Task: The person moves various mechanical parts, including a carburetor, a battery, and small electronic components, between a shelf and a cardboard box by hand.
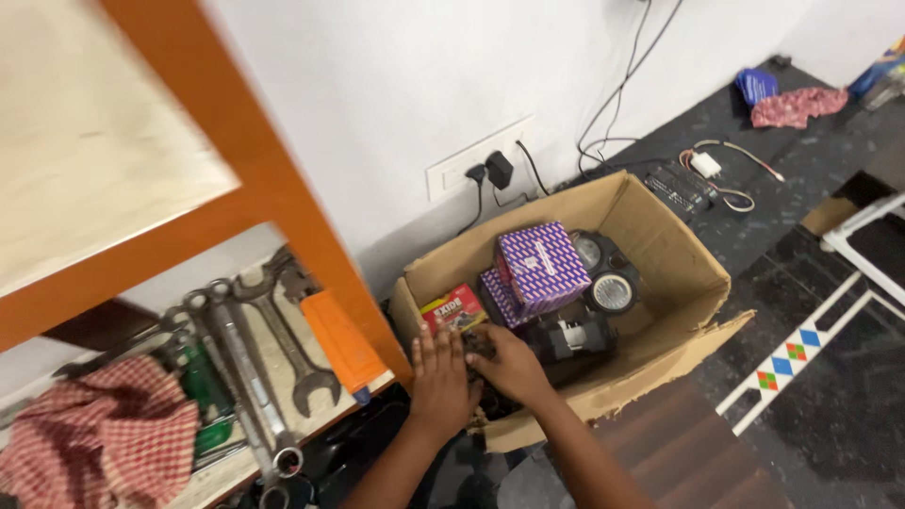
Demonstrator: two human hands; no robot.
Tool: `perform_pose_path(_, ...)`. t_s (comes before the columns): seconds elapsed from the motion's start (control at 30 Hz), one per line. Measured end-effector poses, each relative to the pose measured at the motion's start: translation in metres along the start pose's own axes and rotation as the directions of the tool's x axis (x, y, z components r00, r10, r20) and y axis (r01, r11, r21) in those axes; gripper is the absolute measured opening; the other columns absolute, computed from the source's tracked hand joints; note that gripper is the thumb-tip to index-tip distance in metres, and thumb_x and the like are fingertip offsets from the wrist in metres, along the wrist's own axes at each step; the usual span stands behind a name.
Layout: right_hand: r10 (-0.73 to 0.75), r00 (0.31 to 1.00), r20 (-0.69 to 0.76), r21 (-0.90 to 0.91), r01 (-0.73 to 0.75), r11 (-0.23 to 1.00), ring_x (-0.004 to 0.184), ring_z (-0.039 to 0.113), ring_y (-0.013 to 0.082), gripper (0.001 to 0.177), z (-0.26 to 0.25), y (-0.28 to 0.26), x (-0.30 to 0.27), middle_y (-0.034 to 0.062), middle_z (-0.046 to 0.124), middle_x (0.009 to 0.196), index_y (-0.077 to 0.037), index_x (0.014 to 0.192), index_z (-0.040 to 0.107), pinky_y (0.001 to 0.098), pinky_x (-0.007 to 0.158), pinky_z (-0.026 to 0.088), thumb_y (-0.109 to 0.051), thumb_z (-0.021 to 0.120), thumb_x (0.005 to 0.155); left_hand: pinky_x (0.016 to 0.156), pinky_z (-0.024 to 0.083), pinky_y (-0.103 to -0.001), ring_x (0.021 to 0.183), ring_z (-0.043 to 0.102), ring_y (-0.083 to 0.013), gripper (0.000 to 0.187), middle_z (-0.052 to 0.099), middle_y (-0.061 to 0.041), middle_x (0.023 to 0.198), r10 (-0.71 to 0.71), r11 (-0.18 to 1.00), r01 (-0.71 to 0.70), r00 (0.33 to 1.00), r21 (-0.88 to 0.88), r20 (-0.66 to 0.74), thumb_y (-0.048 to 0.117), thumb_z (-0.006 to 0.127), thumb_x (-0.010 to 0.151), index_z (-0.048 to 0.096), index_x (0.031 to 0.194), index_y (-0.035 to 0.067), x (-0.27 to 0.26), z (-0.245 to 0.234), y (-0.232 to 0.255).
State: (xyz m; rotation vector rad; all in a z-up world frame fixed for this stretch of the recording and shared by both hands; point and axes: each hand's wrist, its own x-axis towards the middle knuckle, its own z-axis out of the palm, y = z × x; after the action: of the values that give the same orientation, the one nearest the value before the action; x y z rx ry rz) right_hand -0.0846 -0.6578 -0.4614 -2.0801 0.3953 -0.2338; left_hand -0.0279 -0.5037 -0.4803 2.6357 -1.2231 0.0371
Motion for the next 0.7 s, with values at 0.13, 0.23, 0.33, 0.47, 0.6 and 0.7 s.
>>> perform_pose_path(0.13,-0.078,0.995,-0.063,0.449,0.099,0.888,0.121,0.064,0.021,0.05,0.023,-0.021,-0.017,0.0115,0.066,0.129,-0.005,0.135,0.053,0.0359,0.103,0.051,-0.011,0.072,0.088,0.119,0.002,-0.066,0.153,0.006,-0.0527,0.084,0.013,-0.031,0.164,0.144,0.989,-0.144,0.99,0.018,0.001,0.035,0.062,0.088,0.026,0.156,0.001,-0.006,-0.03,0.006)
perform_pose_path(0.23,-0.135,0.958,-0.253,0.628,0.269,0.73,0.133,0.052,0.0241,0.055,0.034,-0.054,-0.025,0.0144,0.055,0.141,-0.003,0.142,0.043,0.0387,0.112,0.042,-0.005,0.066,0.091,0.121,0.004,-0.064,0.154,0.006,-0.0531,0.086,0.017,-0.033,0.166,0.294,0.953,-0.301,0.947,-0.036,-0.132,0.035,0.06,0.091,0.026,0.161,0.0,-0.012,-0.08,0.023)
perform_pose_path(0.33,-0.181,0.898,-0.4,0.637,0.415,0.65,0.139,0.046,0.0252,0.06,0.033,-0.101,-0.054,0.0147,0.048,0.148,-0.005,0.145,0.037,0.0406,0.115,0.039,-0.005,0.063,0.091,0.125,0.008,-0.065,0.158,0.008,-0.0515,0.083,0.02,-0.029,0.171,0.383,0.907,-0.417,0.878,-0.066,-0.288,0.036,0.058,0.097,0.026,0.166,0.002,-0.034,-0.138,0.016)
perform_pose_path(0.47,-0.529,0.688,-0.497,0.38,0.721,0.579,0.137,0.05,0.0253,0.063,0.036,-0.188,-0.076,0.0188,0.049,0.147,-0.005,0.149,0.033,0.0414,0.119,0.039,-0.007,0.064,0.094,0.131,0.014,-0.067,0.167,0.005,-0.0453,0.073,0.017,-0.014,0.18,0.461,0.888,-0.417,0.804,0.195,-0.376,0.034,0.057,0.106,0.028,0.17,0.014,-0.07,-0.208,-0.013)
perform_pose_path(0.6,-0.774,0.465,-0.43,0.303,0.882,0.361,0.13,0.057,0.0279,0.066,0.048,-0.296,-0.081,0.0248,0.051,0.144,-0.004,0.151,0.03,0.0405,0.115,0.046,-0.012,0.067,0.097,0.126,0.011,-0.083,0.165,-0.004,-0.043,0.066,0.006,-0.008,0.178,0.45,0.892,-0.362,0.673,0.27,-0.587,0.037,0.055,0.114,0.025,0.17,0.021,-0.107,-0.274,-0.052)
perform_pose_path(0.7,-0.947,0.28,-0.159,0.138,0.956,0.26,0.119,0.066,0.0295,0.072,0.034,-0.379,-0.078,0.021,0.06,0.132,-0.002,0.148,0.033,0.0384,0.099,0.057,-0.02,0.075,0.093,0.121,0.006,-0.089,0.163,-0.013,-0.0432,0.064,-0.002,-0.005,0.176,0.444,0.895,-0.258,0.606,0.365,-0.66,0.042,0.056,0.116,0.022,0.169,0.028,-0.144,-0.341,-0.096)
